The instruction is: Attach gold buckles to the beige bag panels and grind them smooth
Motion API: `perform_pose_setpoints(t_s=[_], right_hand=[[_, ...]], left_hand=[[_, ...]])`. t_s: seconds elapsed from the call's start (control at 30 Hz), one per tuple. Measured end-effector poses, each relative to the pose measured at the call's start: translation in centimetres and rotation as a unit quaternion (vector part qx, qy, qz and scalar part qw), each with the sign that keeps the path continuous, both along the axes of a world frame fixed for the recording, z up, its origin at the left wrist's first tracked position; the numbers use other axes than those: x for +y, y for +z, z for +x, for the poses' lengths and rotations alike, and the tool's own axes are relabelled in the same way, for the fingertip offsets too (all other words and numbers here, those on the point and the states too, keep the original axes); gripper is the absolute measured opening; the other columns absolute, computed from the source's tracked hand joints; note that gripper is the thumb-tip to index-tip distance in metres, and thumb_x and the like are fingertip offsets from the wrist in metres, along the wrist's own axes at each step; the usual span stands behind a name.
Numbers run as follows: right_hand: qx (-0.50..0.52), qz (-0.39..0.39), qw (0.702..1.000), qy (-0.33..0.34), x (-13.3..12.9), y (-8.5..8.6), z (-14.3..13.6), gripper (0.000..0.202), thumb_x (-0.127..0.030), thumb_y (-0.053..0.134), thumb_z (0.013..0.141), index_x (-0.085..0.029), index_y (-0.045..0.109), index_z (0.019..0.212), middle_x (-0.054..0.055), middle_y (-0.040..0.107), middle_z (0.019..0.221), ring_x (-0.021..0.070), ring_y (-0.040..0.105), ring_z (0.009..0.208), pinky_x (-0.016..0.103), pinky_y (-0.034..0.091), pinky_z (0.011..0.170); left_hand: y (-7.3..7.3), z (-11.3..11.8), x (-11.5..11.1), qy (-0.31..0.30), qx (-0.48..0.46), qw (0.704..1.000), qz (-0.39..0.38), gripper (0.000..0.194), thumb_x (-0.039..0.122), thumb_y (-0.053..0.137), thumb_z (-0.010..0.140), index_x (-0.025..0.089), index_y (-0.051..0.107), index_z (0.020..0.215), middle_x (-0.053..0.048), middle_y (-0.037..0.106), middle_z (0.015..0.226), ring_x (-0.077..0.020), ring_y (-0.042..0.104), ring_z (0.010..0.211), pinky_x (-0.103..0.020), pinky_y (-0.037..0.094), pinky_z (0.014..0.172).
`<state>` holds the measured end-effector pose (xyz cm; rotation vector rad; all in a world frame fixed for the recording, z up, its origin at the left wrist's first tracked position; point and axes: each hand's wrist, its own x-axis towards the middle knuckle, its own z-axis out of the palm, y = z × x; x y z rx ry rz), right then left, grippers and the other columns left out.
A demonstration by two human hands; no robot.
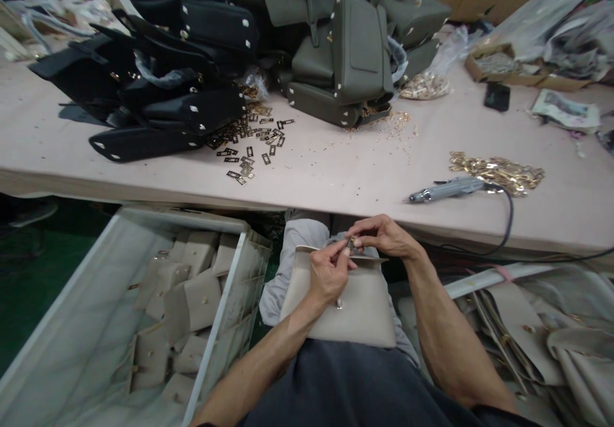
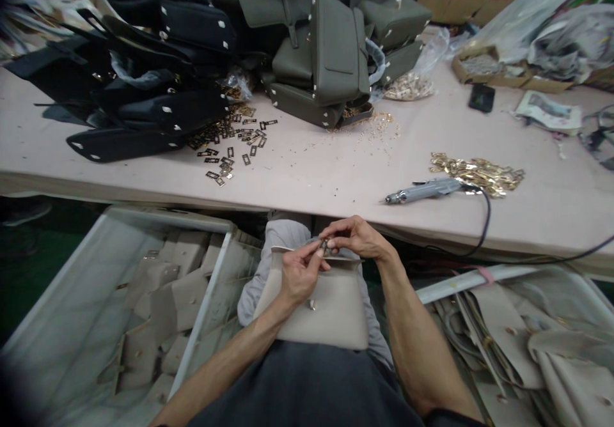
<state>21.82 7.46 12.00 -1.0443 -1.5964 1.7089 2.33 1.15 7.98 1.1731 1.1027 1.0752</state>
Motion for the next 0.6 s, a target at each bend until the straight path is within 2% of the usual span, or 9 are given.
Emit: perform_pose_setpoints(t_s=[0.1,0.23,0.33,0.47,0.6], right_hand=[[0.028,-0.014,1.000,0.000,0.1,-0.4,0.1,0.032,-0.037,0.083,0.081,-0.016,0.080,0.105,0.006,0.073,0.089,0.0150,0.067,0.069,0.029,0.057,0.067],[0.035,-0.008,0.999,-0.004,0.0,-0.3,0.1,0.030,-0.035,0.084,0.081,-0.016,0.080,0.104,0.005,0.073,0.089,0.0151,0.067,0.069,0.028,0.058,0.066],[0.038,-0.003,0.999,-0.007,0.0,-0.4,0.2,0.028,-0.034,0.085,0.081,-0.016,0.081,0.103,0.006,0.073,0.087,0.0151,0.068,0.069,0.028,0.058,0.066],[0.052,-0.005,0.999,-0.006,0.0,-0.8,0.4,0.027,-0.030,0.085,0.081,-0.017,0.081,0.104,0.006,0.073,0.087,0.0153,0.068,0.069,0.027,0.058,0.066],[0.066,-0.019,0.998,-0.010,-0.1,-1.2,0.6,0.028,-0.026,0.086,0.079,-0.017,0.081,0.106,0.006,0.074,0.088,0.0159,0.069,0.070,0.028,0.059,0.067]], left_hand=[[-0.2,0.0,-0.5,0.001,0.072,0.994,0.081,0.041,0.038,0.067,0.094,0.017,0.074,0.129,-0.014,0.078,0.097,-0.0231,0.074,0.072,-0.033,0.062,0.070],[-0.6,0.2,-0.5,0.007,0.147,0.976,0.161,0.038,0.031,0.061,0.098,0.015,0.072,0.130,-0.015,0.076,0.089,-0.0271,0.074,0.079,-0.039,0.060,0.085],[-1.0,0.6,-0.4,0.017,0.222,0.946,0.236,0.037,0.024,0.053,0.101,0.011,0.067,0.132,-0.015,0.074,0.090,-0.0273,0.073,0.082,-0.039,0.061,0.082],[-1.4,0.9,-0.4,0.035,0.323,0.887,0.329,0.035,0.017,0.047,0.102,0.005,0.059,0.134,-0.018,0.073,0.095,-0.0269,0.073,0.083,-0.036,0.062,0.073],[-1.6,0.9,-0.4,0.040,0.339,0.872,0.351,0.034,0.015,0.046,0.103,0.007,0.054,0.135,-0.017,0.072,0.097,-0.0260,0.073,0.085,-0.034,0.062,0.072]])
